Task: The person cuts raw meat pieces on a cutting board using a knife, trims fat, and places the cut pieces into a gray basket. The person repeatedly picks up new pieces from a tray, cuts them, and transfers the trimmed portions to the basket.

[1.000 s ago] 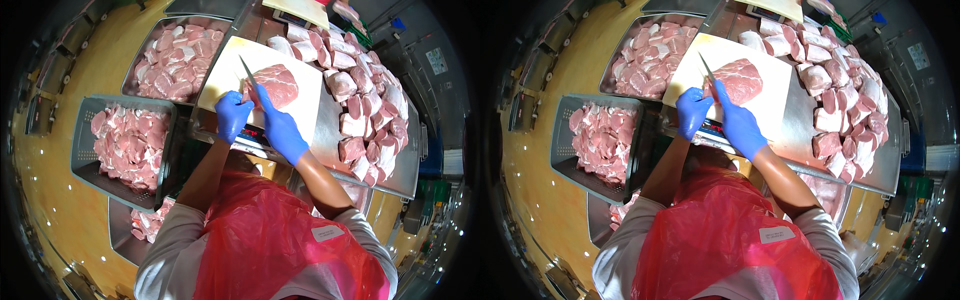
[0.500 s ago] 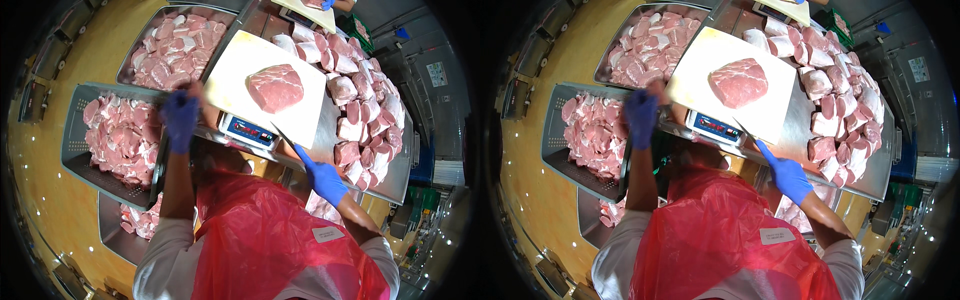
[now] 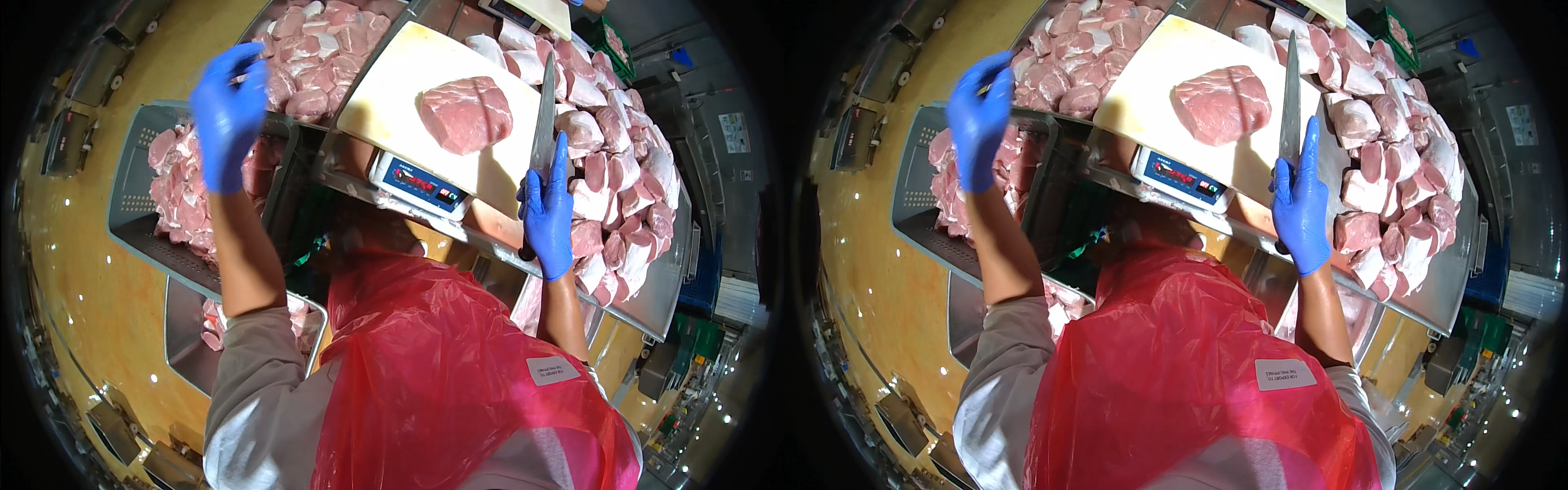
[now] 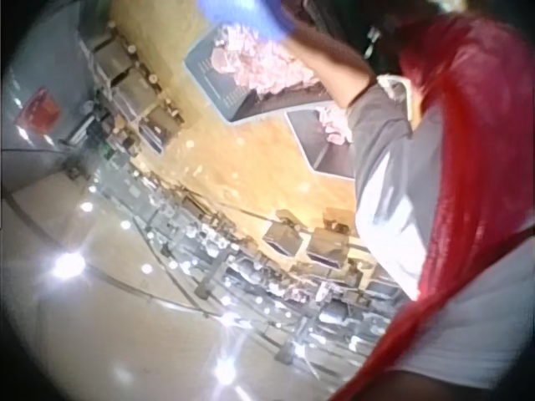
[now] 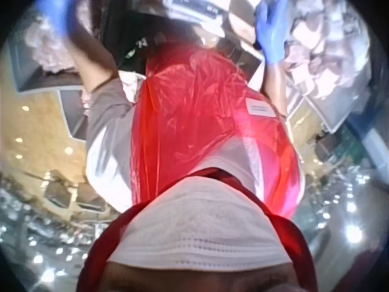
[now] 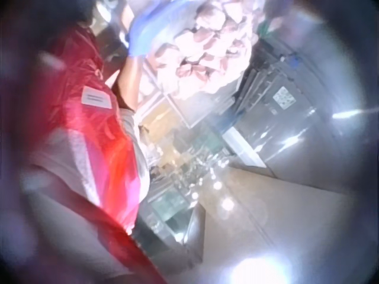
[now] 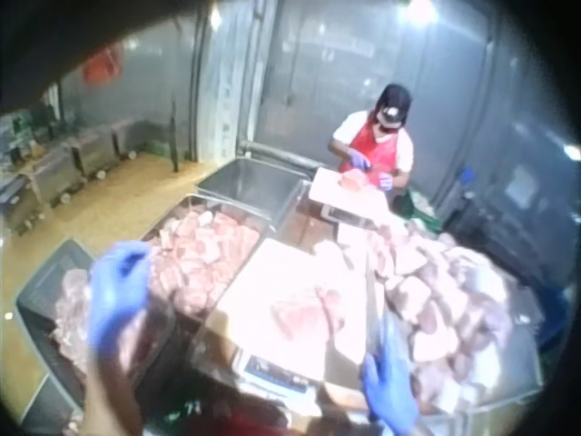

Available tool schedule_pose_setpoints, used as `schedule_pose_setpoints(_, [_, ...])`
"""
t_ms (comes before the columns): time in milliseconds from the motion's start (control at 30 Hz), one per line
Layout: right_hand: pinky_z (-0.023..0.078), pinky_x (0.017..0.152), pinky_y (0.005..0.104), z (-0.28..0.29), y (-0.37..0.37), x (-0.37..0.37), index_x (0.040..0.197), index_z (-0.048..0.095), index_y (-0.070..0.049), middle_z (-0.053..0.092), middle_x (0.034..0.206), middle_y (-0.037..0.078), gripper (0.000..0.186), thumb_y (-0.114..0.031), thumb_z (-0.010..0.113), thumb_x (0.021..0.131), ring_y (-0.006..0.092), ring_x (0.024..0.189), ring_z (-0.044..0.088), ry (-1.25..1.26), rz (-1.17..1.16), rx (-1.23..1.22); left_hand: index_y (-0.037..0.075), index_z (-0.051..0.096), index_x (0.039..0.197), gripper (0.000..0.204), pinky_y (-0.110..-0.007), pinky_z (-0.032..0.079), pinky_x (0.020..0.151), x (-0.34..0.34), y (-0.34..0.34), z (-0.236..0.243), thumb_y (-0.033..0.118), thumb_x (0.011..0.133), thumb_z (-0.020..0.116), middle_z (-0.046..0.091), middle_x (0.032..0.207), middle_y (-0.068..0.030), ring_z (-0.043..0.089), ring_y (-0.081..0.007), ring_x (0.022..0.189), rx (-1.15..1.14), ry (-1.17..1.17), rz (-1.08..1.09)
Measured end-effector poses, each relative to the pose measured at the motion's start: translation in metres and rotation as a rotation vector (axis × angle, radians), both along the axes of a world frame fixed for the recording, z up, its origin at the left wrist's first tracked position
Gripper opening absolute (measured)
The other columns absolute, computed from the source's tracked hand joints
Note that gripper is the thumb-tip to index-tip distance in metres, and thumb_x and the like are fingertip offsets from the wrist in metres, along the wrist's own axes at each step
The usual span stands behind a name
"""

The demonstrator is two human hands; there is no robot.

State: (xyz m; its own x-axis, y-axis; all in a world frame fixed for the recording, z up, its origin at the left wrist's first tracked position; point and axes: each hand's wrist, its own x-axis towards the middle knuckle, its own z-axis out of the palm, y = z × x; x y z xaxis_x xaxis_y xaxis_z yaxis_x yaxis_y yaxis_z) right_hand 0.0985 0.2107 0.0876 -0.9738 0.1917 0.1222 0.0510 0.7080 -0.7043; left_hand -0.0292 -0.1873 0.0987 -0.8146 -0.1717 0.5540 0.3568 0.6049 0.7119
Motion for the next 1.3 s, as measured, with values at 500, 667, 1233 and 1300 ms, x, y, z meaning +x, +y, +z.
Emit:
schedule_pose_setpoints(500, [0.048, 0.050, 0.0267, -0.041, 0.013, 0.015, 0.093, 0.054, -0.001, 0.063, 0.072, 0.007, 0.027, -0.023, 0.051, 0.108, 0.0108, 0.055, 0.058, -0.063, -0.114, -0.477, -0.002, 0.068, 0.122, 0.039, -0.032, 0.048, 0.098, -0.091, 0.170, -0.123, 0.024, 0.094, 0.070, 0.070, 0.117, -0.0110, 0.064, -0.0189, 0.109, 0.168, -0.456, -0.888])
schedule_pose_setpoints(667, [0.053, 0.080, 0.0293, -0.104, 0.042, -0.021, 0.114, 0.064, 0.002, 0.064, 0.094, 0.003, 0.027, -0.022, 0.055, 0.106, 0.0120, 0.083, 0.059, 0.012, -0.202, -0.655, 0.001, 0.066, 0.127, 0.047, -0.030, 0.052, 0.089, -0.056, 0.246, -0.117, 0.024, 0.088, 0.077, 0.070, 0.112, -0.0072, 0.065, -0.0157, 0.100, 0.665, -1.007, -1.213])
schedule_pose_setpoints(1233, [0.056, 0.086, 0.0420, -0.059, 0.096, 0.053, 0.129, 0.054, 0.001, 0.065, 0.128, 0.018, 0.037, -0.029, 0.050, 0.107, 0.0282, 0.110, 0.066, 0.079, -0.179, -0.874, 0.005, 0.054, 0.126, 0.041, -0.035, 0.055, 0.069, -0.238, 0.131, 0.003, 0.030, 0.098, 0.068, 0.060, 0.125, -0.0179, 0.065, -0.0261, 0.093, 1.506, 0.127, 0.024])
schedule_pose_setpoints(1300, [0.057, 0.085, 0.0425, -0.066, 0.105, 0.061, 0.127, 0.054, 0.002, 0.066, 0.125, 0.018, 0.037, -0.029, 0.051, 0.107, 0.0280, 0.106, 0.067, 0.081, -0.182, -0.869, 0.005, 0.058, 0.111, 0.029, -0.036, 0.052, 0.065, -0.252, 0.160, -0.026, 0.024, 0.092, 0.070, 0.060, 0.098, -0.0097, 0.061, -0.0213, 0.079, 1.523, -0.215, -0.336])
